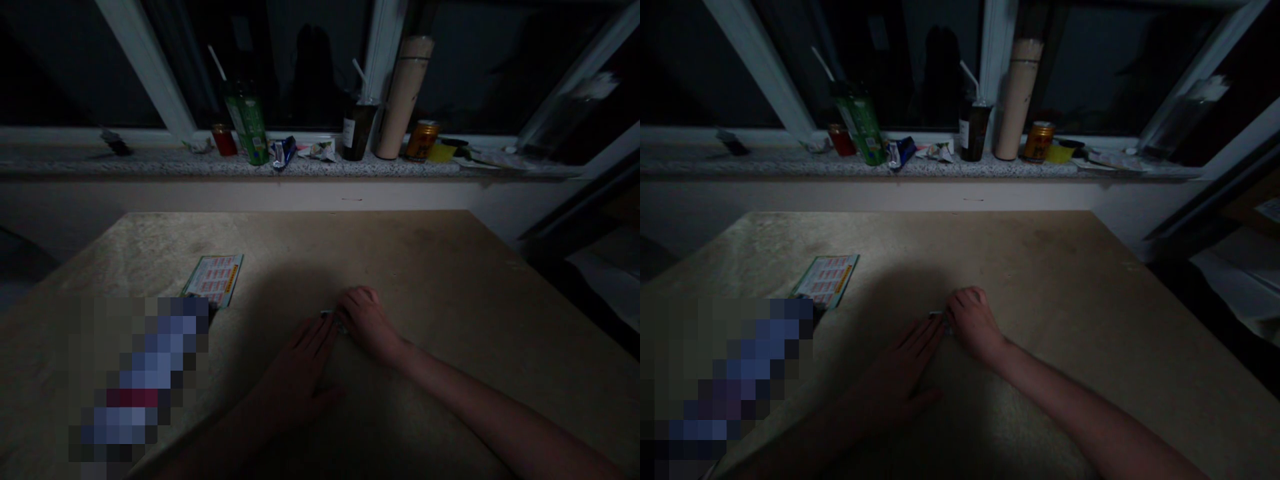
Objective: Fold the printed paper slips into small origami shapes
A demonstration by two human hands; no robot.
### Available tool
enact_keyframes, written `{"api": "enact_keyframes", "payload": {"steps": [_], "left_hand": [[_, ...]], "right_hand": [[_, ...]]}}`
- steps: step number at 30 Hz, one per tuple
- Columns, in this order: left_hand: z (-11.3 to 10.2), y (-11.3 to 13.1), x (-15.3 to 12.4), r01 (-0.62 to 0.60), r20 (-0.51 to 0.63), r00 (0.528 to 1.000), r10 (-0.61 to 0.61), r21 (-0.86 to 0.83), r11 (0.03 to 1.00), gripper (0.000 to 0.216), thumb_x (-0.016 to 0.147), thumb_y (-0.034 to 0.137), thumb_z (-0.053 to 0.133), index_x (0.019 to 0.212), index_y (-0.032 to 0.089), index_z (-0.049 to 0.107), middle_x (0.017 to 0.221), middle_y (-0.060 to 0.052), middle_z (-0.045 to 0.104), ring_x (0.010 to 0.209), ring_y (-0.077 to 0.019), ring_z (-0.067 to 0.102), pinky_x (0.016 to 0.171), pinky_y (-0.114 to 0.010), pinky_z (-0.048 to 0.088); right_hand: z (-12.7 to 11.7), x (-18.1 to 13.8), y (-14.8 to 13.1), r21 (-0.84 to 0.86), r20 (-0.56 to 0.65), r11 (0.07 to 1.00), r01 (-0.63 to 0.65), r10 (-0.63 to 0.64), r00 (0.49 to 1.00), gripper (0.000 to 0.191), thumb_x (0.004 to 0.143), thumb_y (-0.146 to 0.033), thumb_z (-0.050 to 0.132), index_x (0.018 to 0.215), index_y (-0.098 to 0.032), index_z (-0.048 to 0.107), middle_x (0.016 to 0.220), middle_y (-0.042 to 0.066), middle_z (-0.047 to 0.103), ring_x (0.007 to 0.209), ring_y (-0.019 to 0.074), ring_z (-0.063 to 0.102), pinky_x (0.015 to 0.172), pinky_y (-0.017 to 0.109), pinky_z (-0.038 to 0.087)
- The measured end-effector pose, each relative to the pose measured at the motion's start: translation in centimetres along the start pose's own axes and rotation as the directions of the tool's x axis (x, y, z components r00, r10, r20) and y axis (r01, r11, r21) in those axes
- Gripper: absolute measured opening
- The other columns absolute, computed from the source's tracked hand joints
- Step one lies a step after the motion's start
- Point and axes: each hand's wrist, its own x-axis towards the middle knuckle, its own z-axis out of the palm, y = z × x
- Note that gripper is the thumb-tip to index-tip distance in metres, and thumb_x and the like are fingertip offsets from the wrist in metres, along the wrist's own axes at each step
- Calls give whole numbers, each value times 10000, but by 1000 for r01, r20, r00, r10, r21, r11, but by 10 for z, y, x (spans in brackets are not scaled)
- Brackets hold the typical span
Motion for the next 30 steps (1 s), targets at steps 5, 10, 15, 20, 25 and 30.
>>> {"api": "enact_keyframes", "payload": {"steps": [5, 10, 15, 20, 25, 30], "left_hand": [[-1, 0, 0, 6, 15, 1000, -6, 20, 1000, 820, 845, 499, 487, 1456, 143, 72, 1525, -103, 100, 1391, -239, 64, 1129, -413, 122], [1, -2, 1, -11, -5, 1000, 11, 14, 1000, 828, 840, 515, 489, 1458, 147, 77, 1525, -101, 113, 1390, -242, 81, 1132, -410, 111], [0, -2, 1, -8, 2, 1000, 8, 31, 999, 827, 845, 527, 473, 1457, 148, 65, 1524, -105, 119, 1390, -246, 77, 1130, -423, 97], [1, -2, 1, -13, -6, 1000, 13, 33, 999, 818, 846, 521, 477, 1456, 157, 71, 1521, -105, 138, 1389, -250, 88, 1128, -428, 91], [2, -3, 1, -18, -29, 999, 19, 16, 1000, 810, 852, 547, 458, 1456, 160, 81, 1522, -104, 138, 1389, -255, 84, 1125, -433, 103], [0, -1, 2, -8, -13, 1000, 9, 47, 999, 812, 847, 553, 460, 1453, 144, 106, 1521, -104, 140, 1391, -238, 81, 1128, -413, 94]], "right_hand": [[0, 0, 2, -43, -48, 997, -61, 59, 997, 113, 907, -238, 466, 851, -191, 552, 879, 76, 571, 870, 238, 505, 847, 404, 357], [1, 1, 3, -24, -23, 996, -90, 90, 996, 115, 903, -245, 483, 818, -189, 536, 846, 60, 564, 860, 225, 501, 858, 399, 346], [0, 1, 3, 6, -20, 995, -100, 100, 995, 82, 894, -231, 505, 826, -194, 532, 860, 50, 567, 864, 217, 502, 867, 390, 334], [1, 1, 3, -24, -29, 996, -90, 89, 996, 85, 898, -214, 496, 830, -187, 540, 856, 57, 571, 869, 220, 507, 882, 388, 327], [2, 1, 3, -32, -21, 996, -84, 84, 996, 49, 886, -186, 512, 856, -174, 549, 870, 56, 580, 870, 217, 510, 885, 381, 332], [2, 1, 2, -45, -29, 996, -81, 80, 996, 58, 886, -182, 510, 857, -166, 558, 868, 57, 588, 870, 217, 513, 893, 380, 332]]}}
